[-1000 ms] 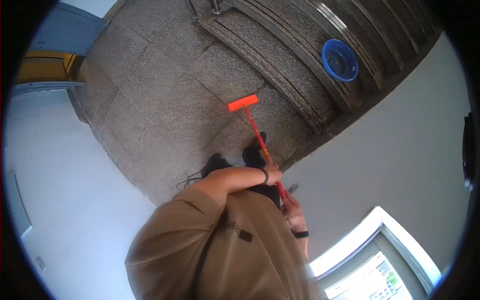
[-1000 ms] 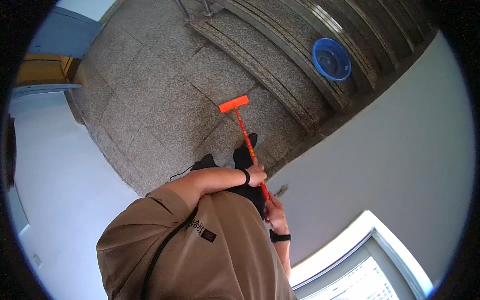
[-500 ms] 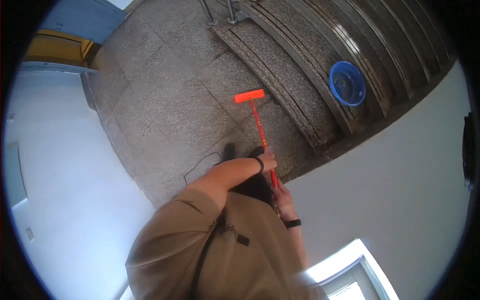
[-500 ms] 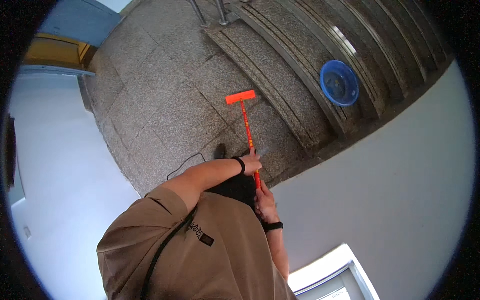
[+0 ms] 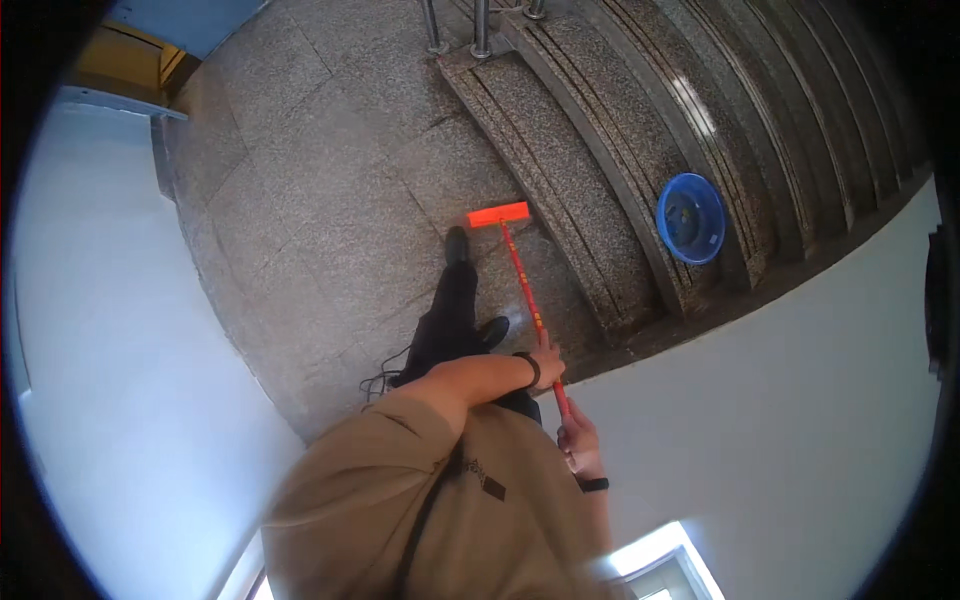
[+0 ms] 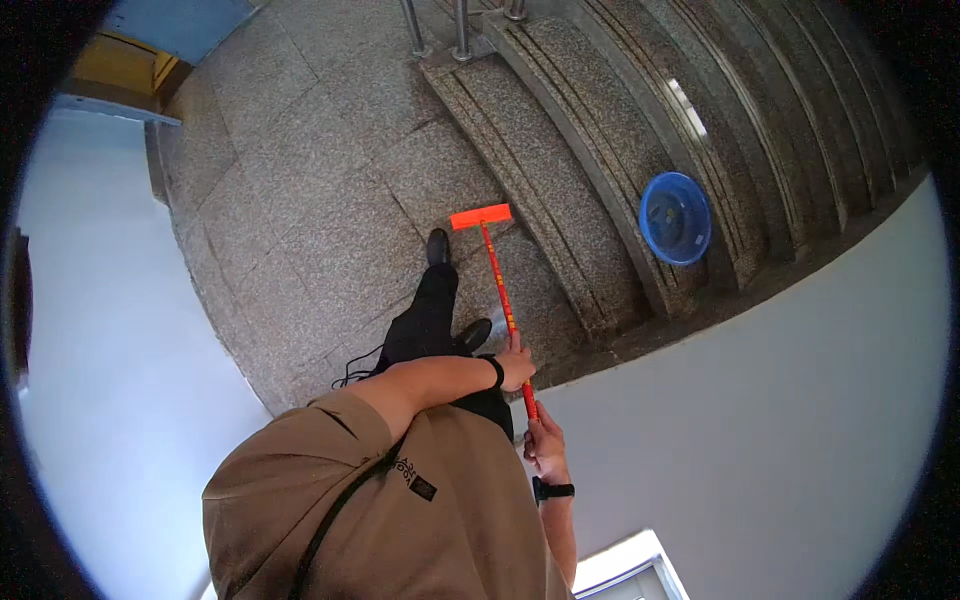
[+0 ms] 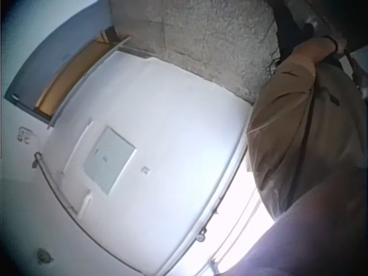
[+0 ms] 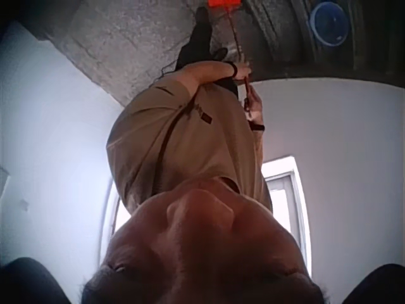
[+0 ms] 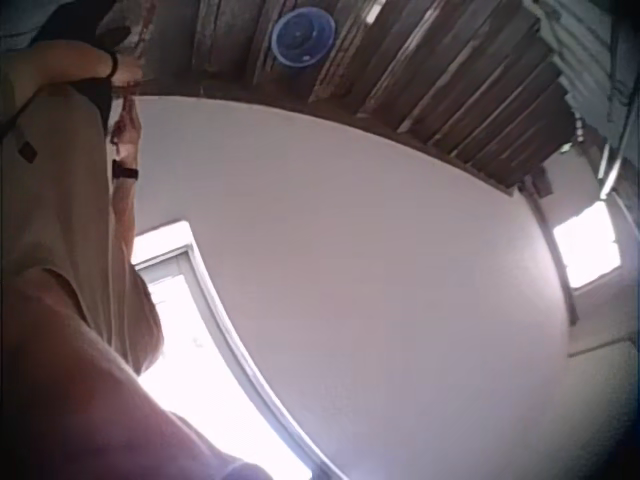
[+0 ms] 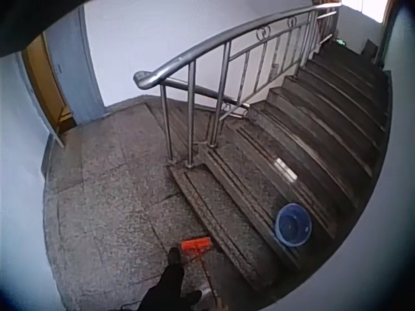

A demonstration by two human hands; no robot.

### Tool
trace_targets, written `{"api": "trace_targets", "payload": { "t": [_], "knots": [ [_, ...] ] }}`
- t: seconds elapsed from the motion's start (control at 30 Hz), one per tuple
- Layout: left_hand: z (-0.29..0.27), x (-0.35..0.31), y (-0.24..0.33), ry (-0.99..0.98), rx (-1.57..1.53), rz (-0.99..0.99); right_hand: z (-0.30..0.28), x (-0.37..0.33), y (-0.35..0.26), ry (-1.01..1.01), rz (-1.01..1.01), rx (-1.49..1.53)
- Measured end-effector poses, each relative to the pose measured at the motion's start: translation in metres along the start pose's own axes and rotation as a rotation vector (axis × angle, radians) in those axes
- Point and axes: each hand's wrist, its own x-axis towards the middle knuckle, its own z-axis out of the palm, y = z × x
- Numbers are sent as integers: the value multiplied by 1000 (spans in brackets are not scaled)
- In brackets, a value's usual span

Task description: The recorder is sweeping the landing and floor area of a stairwell using a red broom.

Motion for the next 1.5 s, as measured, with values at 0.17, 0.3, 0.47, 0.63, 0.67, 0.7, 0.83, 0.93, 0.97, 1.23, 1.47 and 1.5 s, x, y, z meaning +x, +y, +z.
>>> {"api": "trace_targets", "payload": {
  "t": [0.17, 0.3, 0.47, 0.63, 0.67, 0.7, 0.83, 0.93, 0.97, 1.23, 1.47, 1.5],
  "knots": [
    [-53, 0, -50, 94, -88, -53, 43, 34, -57, 25, 19, -108],
    [-107, 0, -118, 136, 73, -33, 96, 76, -118, 20, 62, -176],
    [-177, -1, -230, 172, 108, -81, 183, 141, -187, -46, 40, -302],
    [-214, -8, -310, 188, -239, -131, 230, 191, -217, -179, -30, -390],
    [-216, -6, -310, 237, -254, -114, 229, 196, -217, -142, -16, -407],
    [-216, -5, -306, 185, -155, -89, 227, 201, -216, -107, -80, -576],
    [-215, 6, -266, 180, -113, -142, 204, 204, -211, 185, -499, -1507],
    [-219, -1, -251, 426, -157, -240, 198, 209, -221, 152, -452, -1341],
    [-222, -6, -250, 509, -173, -274, 202, 217, -229, 142, -460, -1353],
    [-171, -91, -359, 1008, -784, -484, 346, 378, -360, -33, -774, -1674],
    [-6, -241, -441, 754, -496, -899, 413, 428, -381, -57, -859, -1617],
    [10, -257, -436, 708, -481, -910, 395, 417, -369, -13, -826, -1674]
  ]
}}
